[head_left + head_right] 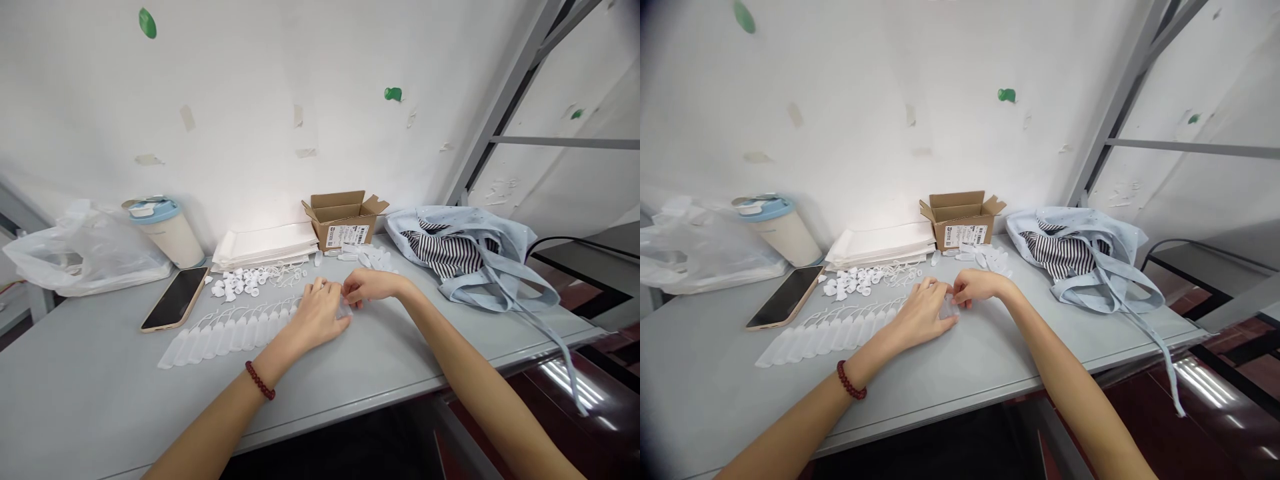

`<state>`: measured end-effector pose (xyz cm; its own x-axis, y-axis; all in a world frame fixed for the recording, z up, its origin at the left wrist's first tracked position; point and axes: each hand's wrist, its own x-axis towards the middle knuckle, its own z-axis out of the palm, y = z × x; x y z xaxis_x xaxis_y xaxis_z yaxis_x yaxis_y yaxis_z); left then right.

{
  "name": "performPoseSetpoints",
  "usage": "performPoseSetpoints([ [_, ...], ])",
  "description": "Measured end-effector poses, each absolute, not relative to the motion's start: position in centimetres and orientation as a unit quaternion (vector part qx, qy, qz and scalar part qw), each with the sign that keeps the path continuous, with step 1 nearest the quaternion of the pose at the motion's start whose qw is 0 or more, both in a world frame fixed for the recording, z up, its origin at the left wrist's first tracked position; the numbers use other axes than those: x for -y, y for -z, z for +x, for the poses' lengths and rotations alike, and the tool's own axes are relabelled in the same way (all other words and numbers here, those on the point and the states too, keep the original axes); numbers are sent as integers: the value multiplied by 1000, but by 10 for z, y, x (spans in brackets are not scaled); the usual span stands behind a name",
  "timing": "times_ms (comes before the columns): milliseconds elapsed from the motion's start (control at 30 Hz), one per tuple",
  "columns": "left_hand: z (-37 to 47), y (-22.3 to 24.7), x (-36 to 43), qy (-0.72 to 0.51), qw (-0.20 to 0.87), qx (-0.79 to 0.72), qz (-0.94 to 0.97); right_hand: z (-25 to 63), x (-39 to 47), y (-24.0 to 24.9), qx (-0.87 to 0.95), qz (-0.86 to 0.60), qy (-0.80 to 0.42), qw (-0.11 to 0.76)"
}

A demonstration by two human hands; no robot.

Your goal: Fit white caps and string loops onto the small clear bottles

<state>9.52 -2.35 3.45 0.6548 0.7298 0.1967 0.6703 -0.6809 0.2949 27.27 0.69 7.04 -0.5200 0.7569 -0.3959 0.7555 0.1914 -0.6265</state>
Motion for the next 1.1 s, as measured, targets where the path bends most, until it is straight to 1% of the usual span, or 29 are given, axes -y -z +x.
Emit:
performPoseSetpoints([
  [500,94,-36,23,-144,98,-381,908,276,-6,-74,760,-502,-413,7],
  [667,92,-39,24,-151,104,-377,908,285,-7,-77,757,-501,-417,36],
  [800,87,-42,26,-163,111,-382,903,291,-10,-77,742,-529,-400,92],
  [900,83,-45,25,-178,122,-391,895,292,-16,-71,731,-573,-322,183],
  [967,79,-48,22,-197,128,-400,886,292,-22,-63,730,-604,-213,239],
  [1033,73,-50,15,-222,127,-421,870,292,-30,-53,736,-622,-93,248],
  [1100,65,-52,7,-248,120,-450,850,292,-36,-43,744,-631,-12,222],
])
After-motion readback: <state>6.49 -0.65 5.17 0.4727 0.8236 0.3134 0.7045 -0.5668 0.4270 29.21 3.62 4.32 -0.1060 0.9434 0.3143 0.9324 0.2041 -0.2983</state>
